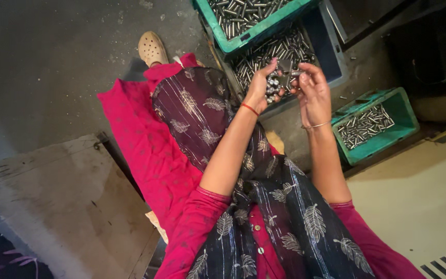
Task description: The person sits on the floor and sorts small cylindrical metal parts by hand. They pick up parts from a green bin, inspect them, and place them into a lower bin, repeating the process throughout the clip.
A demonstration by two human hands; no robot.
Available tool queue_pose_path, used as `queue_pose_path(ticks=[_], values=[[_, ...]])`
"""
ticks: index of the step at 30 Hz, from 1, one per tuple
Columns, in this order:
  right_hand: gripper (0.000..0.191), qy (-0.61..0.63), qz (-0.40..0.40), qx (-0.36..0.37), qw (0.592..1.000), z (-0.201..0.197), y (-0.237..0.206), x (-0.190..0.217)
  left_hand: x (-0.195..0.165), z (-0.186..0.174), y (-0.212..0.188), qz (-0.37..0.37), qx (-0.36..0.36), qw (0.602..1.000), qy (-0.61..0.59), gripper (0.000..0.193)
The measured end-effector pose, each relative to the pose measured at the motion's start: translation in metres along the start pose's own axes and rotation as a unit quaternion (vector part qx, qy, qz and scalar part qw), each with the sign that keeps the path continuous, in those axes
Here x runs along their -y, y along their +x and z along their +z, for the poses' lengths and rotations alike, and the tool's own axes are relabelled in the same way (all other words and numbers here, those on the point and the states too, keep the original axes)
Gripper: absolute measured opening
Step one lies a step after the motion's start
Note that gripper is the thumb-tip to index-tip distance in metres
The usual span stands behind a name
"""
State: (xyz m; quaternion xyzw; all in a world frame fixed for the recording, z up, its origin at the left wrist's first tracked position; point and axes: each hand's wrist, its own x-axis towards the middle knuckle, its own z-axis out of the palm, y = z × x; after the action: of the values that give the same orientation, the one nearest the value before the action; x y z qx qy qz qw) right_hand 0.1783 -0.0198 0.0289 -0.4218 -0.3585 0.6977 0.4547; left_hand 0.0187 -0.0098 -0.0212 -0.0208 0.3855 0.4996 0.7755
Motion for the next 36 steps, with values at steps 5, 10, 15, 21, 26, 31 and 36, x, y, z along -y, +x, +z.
queue_pose_path(ticks=[5,10,15,21,26,31,36], values=[[0.021,-0.037,-0.008,-0.002,0.999,-0.008,0.004,-0.012,0.001,0.001,-0.004,0.016,0.019,0.999,0.027,0.036],[0.016,-0.026,0.009,0.010,1.000,-0.014,0.007,-0.023,-0.002,0.003,-0.009,-0.016,0.001,0.998,0.055,0.041],[0.018,-0.150,-0.003,-0.009,0.989,-0.014,0.008,-0.016,-0.004,0.006,-0.011,-0.013,0.012,0.998,0.066,0.042],[0.021,-0.344,-0.142,-0.001,0.928,0.007,-0.021,0.023,-0.001,-0.002,0.002,0.014,-0.048,0.999,-0.005,0.035],[0.023,-0.548,-0.267,-0.008,0.793,0.051,-0.040,0.028,0.012,-0.013,0.021,0.091,-0.036,0.992,-0.078,0.023],[0.009,-0.581,-0.279,-0.020,0.764,0.067,-0.035,0.016,0.015,-0.017,0.023,0.102,-0.059,0.992,-0.032,0.032],[0.014,-0.164,-0.149,-0.023,0.975,0.048,-0.022,0.001,0.004,-0.011,0.006,0.025,-0.053,0.998,0.011,0.042]])
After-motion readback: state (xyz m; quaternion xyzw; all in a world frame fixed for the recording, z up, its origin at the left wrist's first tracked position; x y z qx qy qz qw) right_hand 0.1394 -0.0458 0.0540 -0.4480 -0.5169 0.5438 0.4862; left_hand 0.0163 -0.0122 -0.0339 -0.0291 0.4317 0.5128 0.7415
